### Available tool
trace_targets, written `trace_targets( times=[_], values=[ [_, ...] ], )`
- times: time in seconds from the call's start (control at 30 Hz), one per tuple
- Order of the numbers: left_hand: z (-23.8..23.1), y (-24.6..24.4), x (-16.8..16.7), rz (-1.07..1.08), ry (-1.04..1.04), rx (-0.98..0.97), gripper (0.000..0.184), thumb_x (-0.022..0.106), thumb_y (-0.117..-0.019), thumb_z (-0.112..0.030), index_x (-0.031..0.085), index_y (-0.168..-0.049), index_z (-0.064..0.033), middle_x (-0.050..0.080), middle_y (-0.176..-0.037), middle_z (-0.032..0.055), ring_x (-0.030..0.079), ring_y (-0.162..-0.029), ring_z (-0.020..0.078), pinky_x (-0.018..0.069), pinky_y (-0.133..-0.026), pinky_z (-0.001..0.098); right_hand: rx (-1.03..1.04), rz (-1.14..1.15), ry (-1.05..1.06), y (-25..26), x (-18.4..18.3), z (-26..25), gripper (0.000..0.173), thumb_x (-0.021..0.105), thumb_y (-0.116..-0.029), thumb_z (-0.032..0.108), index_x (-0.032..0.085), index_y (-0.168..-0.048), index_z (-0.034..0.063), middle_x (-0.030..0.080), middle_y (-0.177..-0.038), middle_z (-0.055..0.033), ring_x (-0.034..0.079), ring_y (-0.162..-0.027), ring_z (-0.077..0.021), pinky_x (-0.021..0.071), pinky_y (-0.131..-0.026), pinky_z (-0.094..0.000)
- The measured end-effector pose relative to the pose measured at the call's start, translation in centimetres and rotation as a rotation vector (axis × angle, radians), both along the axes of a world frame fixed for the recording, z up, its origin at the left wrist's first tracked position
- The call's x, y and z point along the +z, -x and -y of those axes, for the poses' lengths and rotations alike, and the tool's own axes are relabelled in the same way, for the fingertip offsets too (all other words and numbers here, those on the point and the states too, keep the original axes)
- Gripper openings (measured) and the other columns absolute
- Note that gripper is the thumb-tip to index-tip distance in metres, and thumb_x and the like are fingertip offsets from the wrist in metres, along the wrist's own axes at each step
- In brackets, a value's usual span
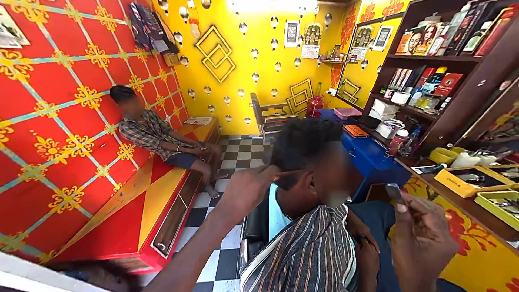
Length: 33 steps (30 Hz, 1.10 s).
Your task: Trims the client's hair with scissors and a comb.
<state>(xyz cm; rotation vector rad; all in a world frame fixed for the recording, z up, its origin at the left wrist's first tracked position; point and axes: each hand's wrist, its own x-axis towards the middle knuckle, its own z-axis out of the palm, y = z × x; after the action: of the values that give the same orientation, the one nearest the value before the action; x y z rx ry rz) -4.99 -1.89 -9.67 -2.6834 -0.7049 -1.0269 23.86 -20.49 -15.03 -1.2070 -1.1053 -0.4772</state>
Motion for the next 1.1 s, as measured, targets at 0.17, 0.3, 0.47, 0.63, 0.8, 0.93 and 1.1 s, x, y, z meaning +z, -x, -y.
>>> trace_targets(
  times=[0.17, 0.3, 0.47, 0.63, 0.8, 0.93, 1.1],
  values=[
    [-0.9, 2.5, -4.0, -0.059, 0.271, 0.025, 0.025, 0.055, -0.1049, -0.023, 0.075, -0.117, -0.0133, 0.075, -0.105, 0.0079, 0.074, -0.089, 0.0271, 0.0598, -0.078, 0.0510, 0.024, -0.163, 0.124, 0.1, -7.1, 3.6, 0.019, 0.063, -0.0997, 0.013, 0.071, -0.115, 0.0058, 0.065, -0.115, -0.0050, 0.064, -0.104, -0.0091, 0.0570, -0.084, -0.0230],
    [-1.6, 4.4, -4.2, -0.257, 0.287, -0.040, 0.024, 0.056, -0.1048, -0.022, 0.078, -0.114, -0.0177, 0.076, -0.109, 0.0027, 0.073, -0.102, 0.0241, 0.0572, -0.092, 0.0481, 0.031, -0.077, 0.311, 2.6, -11.8, 5.5, 0.023, 0.062, -0.0992, 0.014, 0.074, -0.119, 0.0112, 0.065, -0.113, -0.0084, 0.063, -0.104, -0.0131, 0.0561, -0.089, -0.0284],
    [-2.5, 6.2, -3.6, 0.143, 0.303, -0.244, 0.025, 0.053, -0.1061, -0.030, 0.070, -0.121, -0.0196, 0.074, -0.103, -0.0052, 0.072, -0.089, 0.0092, 0.0634, -0.083, 0.0324, 0.103, 0.178, 0.549, 4.5, -15.8, 7.0, 0.025, 0.062, -0.1004, 0.015, 0.076, -0.120, 0.0241, 0.069, -0.105, -0.0077, 0.065, -0.102, -0.0196, 0.0541, -0.088, -0.0356],
    [0.6, 2.2, 2.7, 0.293, 0.168, -0.244, 0.045, 0.056, -0.1060, -0.024, 0.045, -0.150, -0.0224, 0.071, -0.103, -0.0039, 0.067, -0.072, 0.0067, 0.0594, -0.063, 0.0237, 0.270, -0.135, 0.312, 4.2, -12.4, 5.2, 0.020, 0.062, -0.1015, 0.018, 0.076, -0.115, 0.0194, 0.067, -0.113, -0.0029, 0.065, -0.104, -0.0111, 0.0578, -0.090, -0.0303],
    [2.3, -4.3, 10.1, 0.025, -0.138, -0.150, 0.029, 0.052, -0.1020, -0.013, 0.073, -0.122, -0.0138, 0.065, -0.101, 0.0066, 0.062, -0.075, 0.0152, 0.0539, -0.062, 0.0337, 0.213, -0.160, 0.163, 2.4, -5.6, 0.3, 0.020, 0.061, -0.1012, 0.024, 0.076, -0.114, 0.0213, 0.069, -0.109, 0.0034, 0.067, -0.097, -0.0075, 0.0600, -0.080, -0.0257],
    [0.6, -9.3, 12.9, -0.358, -0.036, -0.028, 0.075, 0.064, -0.0923, -0.059, 0.049, -0.153, -0.0173, 0.052, -0.151, 0.0130, 0.053, -0.133, 0.0346, 0.0432, -0.107, 0.0586, 0.187, -0.025, 0.112, 1.1, -1.3, -2.8, 0.022, 0.060, -0.1011, 0.021, 0.076, -0.115, 0.0143, 0.069, -0.111, 0.0006, 0.066, -0.099, -0.0069, 0.0583, -0.084, -0.0253],
    [-0.5, -11.9, 12.3, -0.549, 0.083, 0.092, 0.115, 0.073, -0.0755, -0.074, 0.029, -0.162, -0.0119, 0.035, -0.163, 0.0127, 0.040, -0.145, 0.0339, 0.0313, -0.116, 0.0581, 0.142, 0.209, 0.166, -0.1, 1.4, -5.5, 0.021, 0.058, -0.1007, 0.016, 0.076, -0.111, 0.0137, 0.070, -0.111, -0.0026, 0.066, -0.106, -0.0160, 0.0556, -0.091, -0.0353]
  ],
)
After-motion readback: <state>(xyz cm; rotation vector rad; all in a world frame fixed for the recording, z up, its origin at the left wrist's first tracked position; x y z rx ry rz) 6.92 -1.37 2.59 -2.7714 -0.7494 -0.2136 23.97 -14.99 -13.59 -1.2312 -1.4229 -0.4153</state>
